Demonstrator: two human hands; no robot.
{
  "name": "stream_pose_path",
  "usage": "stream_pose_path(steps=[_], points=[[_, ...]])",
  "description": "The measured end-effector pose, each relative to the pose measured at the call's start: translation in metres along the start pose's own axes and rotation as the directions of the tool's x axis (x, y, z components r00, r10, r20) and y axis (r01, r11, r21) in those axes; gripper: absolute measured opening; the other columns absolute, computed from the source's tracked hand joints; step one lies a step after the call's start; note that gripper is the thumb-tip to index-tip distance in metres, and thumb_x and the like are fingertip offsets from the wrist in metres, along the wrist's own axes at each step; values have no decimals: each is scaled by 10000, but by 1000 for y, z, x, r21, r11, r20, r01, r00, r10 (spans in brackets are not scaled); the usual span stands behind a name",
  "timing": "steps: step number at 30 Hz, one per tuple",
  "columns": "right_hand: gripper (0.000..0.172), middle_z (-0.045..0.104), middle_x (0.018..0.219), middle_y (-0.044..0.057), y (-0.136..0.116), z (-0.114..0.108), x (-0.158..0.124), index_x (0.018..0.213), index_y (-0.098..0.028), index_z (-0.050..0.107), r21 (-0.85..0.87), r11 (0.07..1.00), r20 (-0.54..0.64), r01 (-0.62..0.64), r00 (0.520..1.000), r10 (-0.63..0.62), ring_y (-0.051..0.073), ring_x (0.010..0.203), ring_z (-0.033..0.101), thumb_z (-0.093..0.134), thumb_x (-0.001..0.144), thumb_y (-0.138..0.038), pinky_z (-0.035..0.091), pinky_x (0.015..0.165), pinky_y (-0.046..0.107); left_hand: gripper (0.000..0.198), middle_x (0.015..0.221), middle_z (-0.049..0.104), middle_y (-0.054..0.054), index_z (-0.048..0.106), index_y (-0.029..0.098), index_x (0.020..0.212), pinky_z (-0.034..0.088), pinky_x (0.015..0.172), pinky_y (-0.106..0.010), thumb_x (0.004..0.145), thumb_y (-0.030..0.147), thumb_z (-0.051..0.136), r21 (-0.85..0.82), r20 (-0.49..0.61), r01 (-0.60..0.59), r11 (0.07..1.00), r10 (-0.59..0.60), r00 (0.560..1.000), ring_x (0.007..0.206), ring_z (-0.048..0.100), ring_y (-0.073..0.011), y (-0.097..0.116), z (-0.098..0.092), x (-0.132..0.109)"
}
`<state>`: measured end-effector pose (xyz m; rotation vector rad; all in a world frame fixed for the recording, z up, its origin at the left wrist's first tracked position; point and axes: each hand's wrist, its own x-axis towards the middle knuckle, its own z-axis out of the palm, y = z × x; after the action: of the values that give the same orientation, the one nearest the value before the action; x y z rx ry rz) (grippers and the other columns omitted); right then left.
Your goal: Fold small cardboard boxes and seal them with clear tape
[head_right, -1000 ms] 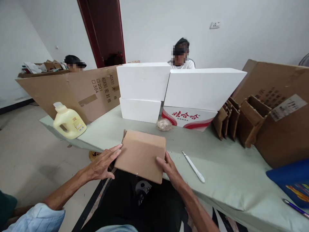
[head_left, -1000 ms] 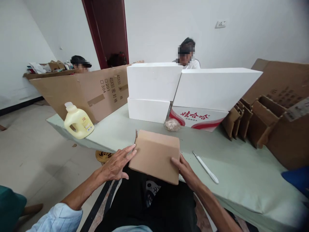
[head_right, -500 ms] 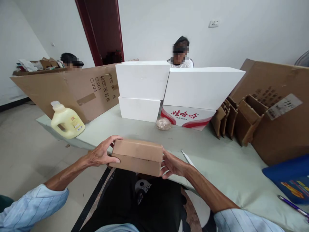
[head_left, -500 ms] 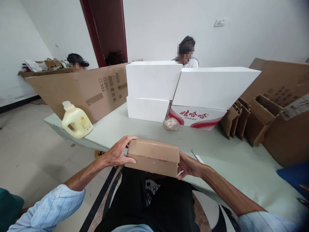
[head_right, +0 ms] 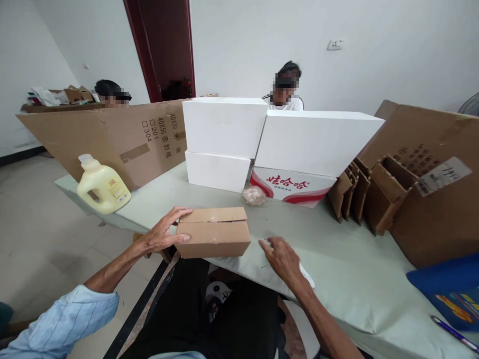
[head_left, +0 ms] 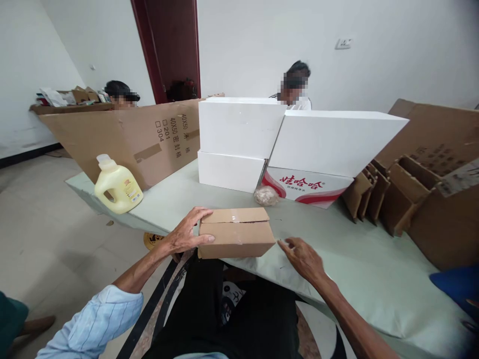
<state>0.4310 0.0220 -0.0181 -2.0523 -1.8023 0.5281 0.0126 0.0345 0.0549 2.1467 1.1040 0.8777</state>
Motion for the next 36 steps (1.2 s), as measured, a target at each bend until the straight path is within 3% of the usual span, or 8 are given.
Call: stream_pose_path(steps=[4, 11, 14, 17, 21, 24, 30, 36], points=[[368, 670, 1221, 239, 47, -5, -14, 1097, -146, 675, -490, 849, -161, -197, 978, 134, 411, 1206, 656, 484, 1040, -455, 554, 936, 533, 815, 1649, 448, -166, 575, 265, 1527, 546, 1128, -490, 817, 535, 868, -10, -33, -15, 1000, 15, 999, 1490, 491, -387, -9, 6, -10], [287, 718, 1039, 173, 82, -8, -14, 958, -214, 618, -358, 895, -139, -265, 963, 230, 341, 1054, 722, 377, 1041, -346, 558, 866, 470, 441, 1601, 526, -150, 746, 256, 1271, 491, 1213, -522, 903, 487, 826, 6, -196, -123, 992, 122, 973, 1493, 523, -347, -12, 18, -21], [320, 681, 847, 95, 60, -24, -10, 1014, -224, 587, 94, 971, -205, -219, 950, 234, 273, 789, 694, 376, 1024, -464, 569, 736, 409, 427, 1605, 534, -156, 760, 252, 1251, 479, 1224, -528, 896, 474, 841, 24, -209, -150, 988, 152, 966, 1492, 529, -348, -10, 18, -24], [460, 597, 776, 21, 8, -48, -19, 1103, -242, 608, 376, 921, -247, 103, 969, -7, 205, 662, 577, 410, 1013, -647, 522, 616, 327, 424, 1610, 532, -164, 747, 247, 1236, 470, 1228, -523, 884, 458, 856, 14, -188, -133, 991, 133, 973, 1494, 527, -347, -8, 16, -25], [454, 612, 775, 19, -75, -78, -39, 1110, -258, 700, 212, 872, -99, 442, 897, -431, 189, 693, 554, 436, 1067, -625, 471, 658, 306, 558, 1660, 473, -183, 703, 235, 1183, 457, 1230, -537, 758, 498, 951, -14, -114, -70, 997, 68, 991, 1523, 490, -380, -2, 11, -25], [440, 713, 886, 48, -112, -86, -44, 1076, -259, 716, 127, 805, 15, 580, 810, -586, 201, 778, 618, 407, 1107, -571, 474, 725, 311, 869, 1721, 371, -216, 654, 234, 1238, 462, 1220, -566, 526, 528, 1056, 8, 8, -71, 997, 71, 997, 1552, 440, -438, 3, 8, -27], [436, 719, 919, 53, -125, -82, -33, 1011, -250, 685, 83, 762, 53, 643, 760, -647, 206, 840, 634, 369, 1135, -525, 463, 745, 308, 557, 1643, 485, -204, 627, 221, 1168, 426, 1253, -564, 708, 284, 934, 137, 19, -121, 983, 119, 993, 1580, 405, -402, 19, 6, -29], [440, 713, 926, 57, -130, -95, -34, 984, -240, 705, 69, 716, 105, 695, 709, -698, 199, 811, 635, 379, 1140, -491, 467, 731, 316, 506, 1611, 507, -214, 564, 222, 1078, 467, 1217, -543, 684, 213, 880, 187, 40, -124, 975, 119, 992, 1534, 456, -379, 30, 6, -23]])
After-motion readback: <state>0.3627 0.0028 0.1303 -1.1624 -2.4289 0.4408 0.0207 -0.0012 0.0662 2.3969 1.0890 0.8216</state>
